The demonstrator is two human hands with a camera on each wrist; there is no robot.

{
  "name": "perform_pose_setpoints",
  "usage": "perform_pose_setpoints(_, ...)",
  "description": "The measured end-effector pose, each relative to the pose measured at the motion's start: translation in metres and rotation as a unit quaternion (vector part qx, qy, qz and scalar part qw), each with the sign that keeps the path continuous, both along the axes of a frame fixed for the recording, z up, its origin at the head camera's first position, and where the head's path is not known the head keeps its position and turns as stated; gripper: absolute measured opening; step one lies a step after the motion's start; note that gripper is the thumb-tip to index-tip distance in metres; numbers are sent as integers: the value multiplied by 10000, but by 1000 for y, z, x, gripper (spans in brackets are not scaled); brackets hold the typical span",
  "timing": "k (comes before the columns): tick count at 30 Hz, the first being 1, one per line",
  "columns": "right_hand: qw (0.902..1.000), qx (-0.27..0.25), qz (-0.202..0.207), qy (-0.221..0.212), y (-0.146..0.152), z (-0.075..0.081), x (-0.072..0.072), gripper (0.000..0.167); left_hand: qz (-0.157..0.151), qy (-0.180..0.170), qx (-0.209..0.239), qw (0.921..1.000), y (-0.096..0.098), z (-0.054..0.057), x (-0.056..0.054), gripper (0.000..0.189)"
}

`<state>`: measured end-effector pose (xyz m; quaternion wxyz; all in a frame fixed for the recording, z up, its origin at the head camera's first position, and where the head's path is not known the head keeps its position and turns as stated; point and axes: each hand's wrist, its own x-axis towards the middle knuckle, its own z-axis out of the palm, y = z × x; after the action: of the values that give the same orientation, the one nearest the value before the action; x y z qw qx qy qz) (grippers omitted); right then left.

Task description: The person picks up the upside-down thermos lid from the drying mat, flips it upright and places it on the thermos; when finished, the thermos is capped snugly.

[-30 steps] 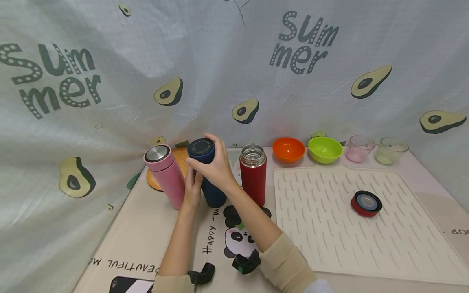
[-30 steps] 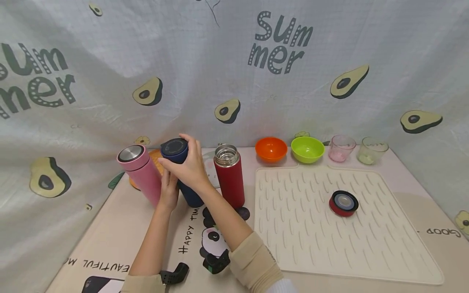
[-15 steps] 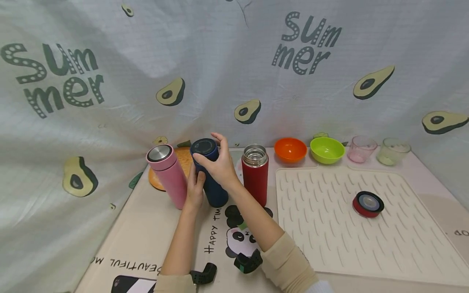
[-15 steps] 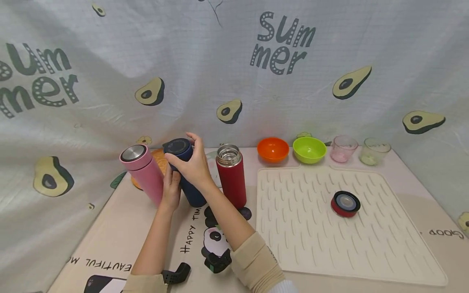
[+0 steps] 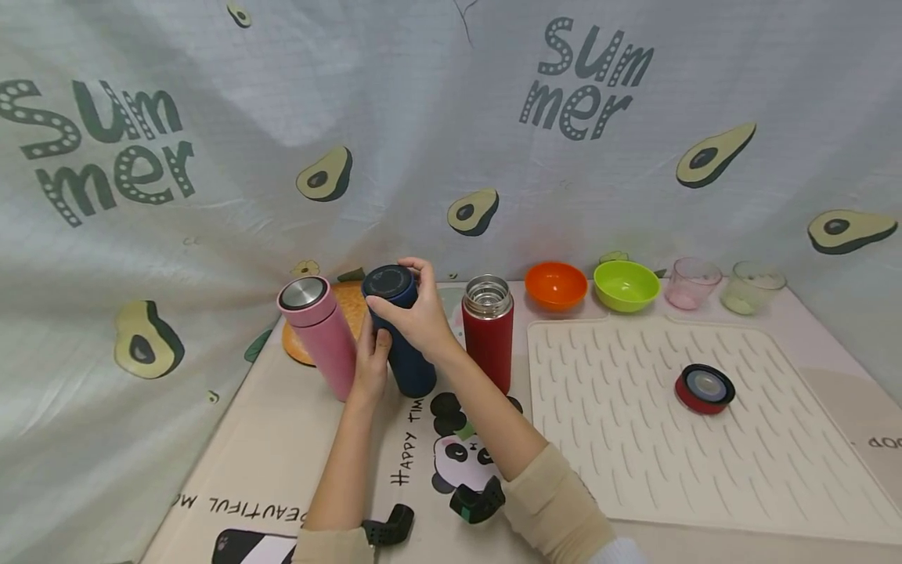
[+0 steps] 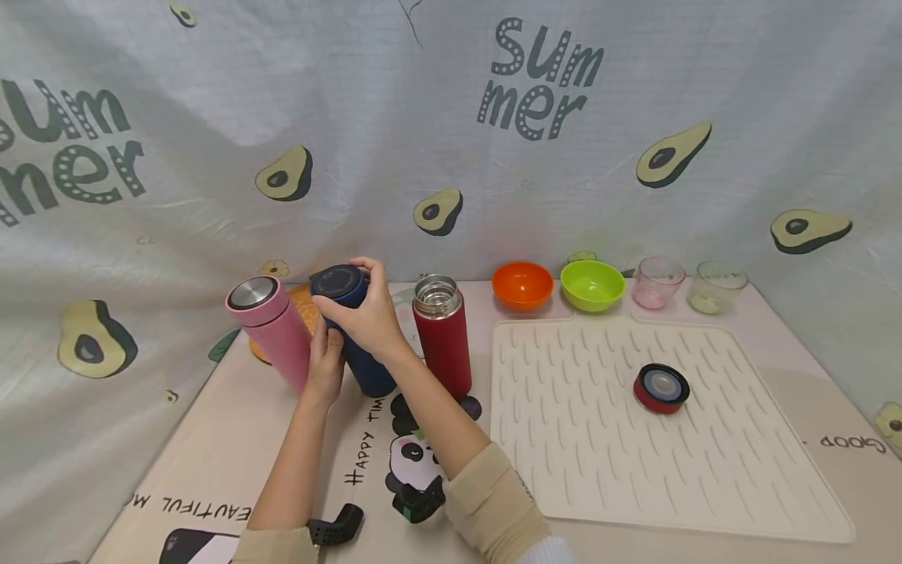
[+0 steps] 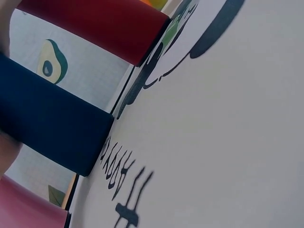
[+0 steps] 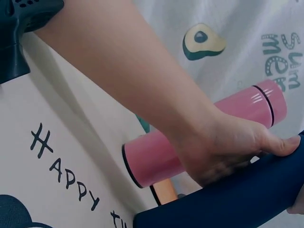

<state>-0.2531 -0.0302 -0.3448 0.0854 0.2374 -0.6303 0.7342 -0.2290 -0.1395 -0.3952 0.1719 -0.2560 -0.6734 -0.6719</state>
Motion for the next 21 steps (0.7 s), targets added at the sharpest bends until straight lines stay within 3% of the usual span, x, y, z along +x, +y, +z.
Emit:
perform_pose_setpoints(6, 9995, 313, -21, -77, 8, 23, 24, 64, 20, -36, 53, 10000, 3, 0, 1, 68)
perform_pose_setpoints(11, 9985, 498, 48, -218, 7, 26, 29, 68, 30, -105, 40, 9999, 1, 0, 2, 64)
perform_pose_setpoints(16, 9986, 419, 108, -314, 4, 11, 15, 67, -3, -202, 66, 9998, 0, -2, 2, 56)
perform_pose_setpoints(21, 9988, 309, -85, -362, 1, 2, 4, 67, -109, -52, 127, 9998, 1, -1, 1, 59)
